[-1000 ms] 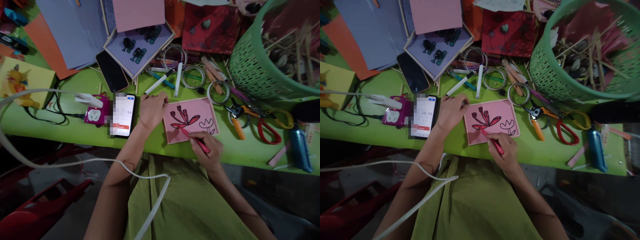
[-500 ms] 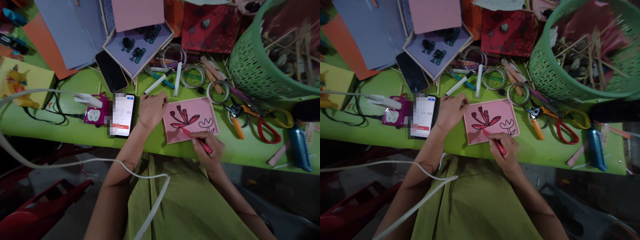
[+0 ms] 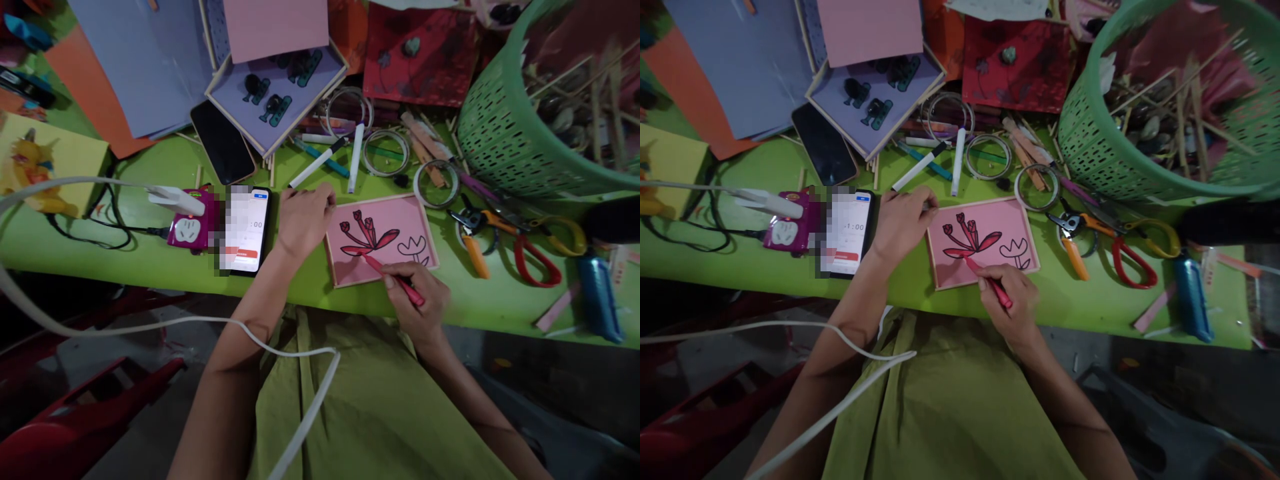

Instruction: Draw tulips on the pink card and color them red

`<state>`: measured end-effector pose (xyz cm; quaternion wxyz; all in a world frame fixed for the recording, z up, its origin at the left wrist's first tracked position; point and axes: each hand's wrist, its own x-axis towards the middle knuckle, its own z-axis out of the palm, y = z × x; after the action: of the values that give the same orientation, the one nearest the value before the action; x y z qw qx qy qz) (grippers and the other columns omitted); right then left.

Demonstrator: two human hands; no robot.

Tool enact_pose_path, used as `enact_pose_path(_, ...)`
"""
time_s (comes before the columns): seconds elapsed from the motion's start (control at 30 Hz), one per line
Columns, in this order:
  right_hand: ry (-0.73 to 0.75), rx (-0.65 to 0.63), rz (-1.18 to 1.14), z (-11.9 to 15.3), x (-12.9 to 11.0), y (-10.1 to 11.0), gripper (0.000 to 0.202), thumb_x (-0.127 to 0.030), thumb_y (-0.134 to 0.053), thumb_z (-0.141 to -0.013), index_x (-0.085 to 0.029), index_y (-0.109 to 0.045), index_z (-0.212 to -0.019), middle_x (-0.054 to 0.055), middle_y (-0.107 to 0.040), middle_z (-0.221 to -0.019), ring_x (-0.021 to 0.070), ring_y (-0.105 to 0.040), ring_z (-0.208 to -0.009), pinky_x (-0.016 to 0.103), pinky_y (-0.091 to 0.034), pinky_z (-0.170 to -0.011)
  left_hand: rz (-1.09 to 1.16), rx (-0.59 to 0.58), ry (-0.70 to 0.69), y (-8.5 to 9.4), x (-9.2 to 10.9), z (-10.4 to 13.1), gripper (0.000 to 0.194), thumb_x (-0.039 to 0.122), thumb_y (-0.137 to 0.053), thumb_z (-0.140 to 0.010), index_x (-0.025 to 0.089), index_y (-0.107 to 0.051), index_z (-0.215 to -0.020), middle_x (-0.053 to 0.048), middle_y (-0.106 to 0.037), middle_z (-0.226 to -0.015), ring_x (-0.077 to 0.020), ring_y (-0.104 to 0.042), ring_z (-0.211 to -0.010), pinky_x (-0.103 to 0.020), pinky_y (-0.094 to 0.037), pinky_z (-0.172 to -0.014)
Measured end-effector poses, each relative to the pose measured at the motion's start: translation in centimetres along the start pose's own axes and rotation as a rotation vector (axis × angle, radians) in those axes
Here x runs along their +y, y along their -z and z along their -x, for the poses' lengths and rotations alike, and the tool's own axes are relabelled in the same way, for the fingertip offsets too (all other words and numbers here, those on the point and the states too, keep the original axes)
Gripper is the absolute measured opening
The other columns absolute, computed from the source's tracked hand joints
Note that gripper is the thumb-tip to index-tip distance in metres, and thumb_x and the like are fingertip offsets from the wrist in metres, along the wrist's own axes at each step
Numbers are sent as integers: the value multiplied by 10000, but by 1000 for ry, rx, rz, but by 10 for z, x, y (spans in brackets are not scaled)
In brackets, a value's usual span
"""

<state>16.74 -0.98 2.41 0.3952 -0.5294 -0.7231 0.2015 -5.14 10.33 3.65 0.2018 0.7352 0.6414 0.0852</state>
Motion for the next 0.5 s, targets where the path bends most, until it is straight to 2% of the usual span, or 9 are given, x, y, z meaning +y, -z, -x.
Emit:
enact_pose_path(0.13, 4, -4, -24, 1, -1, 0, 125, -149, -650, -909, -251, -724, -918, 3, -788, -781, 190, -741, -673, 317, -560, -606, 3, 16, -9, -1, -1, 0, 180, 229, -539, -1067, 248, -708, -1127, -39, -833, -991, -263, -759, -1006, -453, -418, -1071)
enact_pose_path(0.33, 1, 11, -15, 1, -1, 1, 142, -134, -648, -911, -253, -724, -922, -2, -781, -777, 181, -734, -657, 307, -565, -606, 7, -24, 8, 1, 1, 0, 206, 220, -533, -1070, 232, -717, -1161, -57, -834, -1023, -288, -763, -1050, -464, -415, -1076)
enact_pose_path(0.5, 48, -63, -14, -1, 0, 1, 140, -144, -662, -920, -260, -729, -963, 13, -803, -822, 203, -763, -708, 328, -592, -651, 1, -13, 12, 3, 2, 0, 187, 221, -550, -1070, 246, -716, -1152, -49, -838, -1040, -278, -771, -1067, -470, -424, -1103)
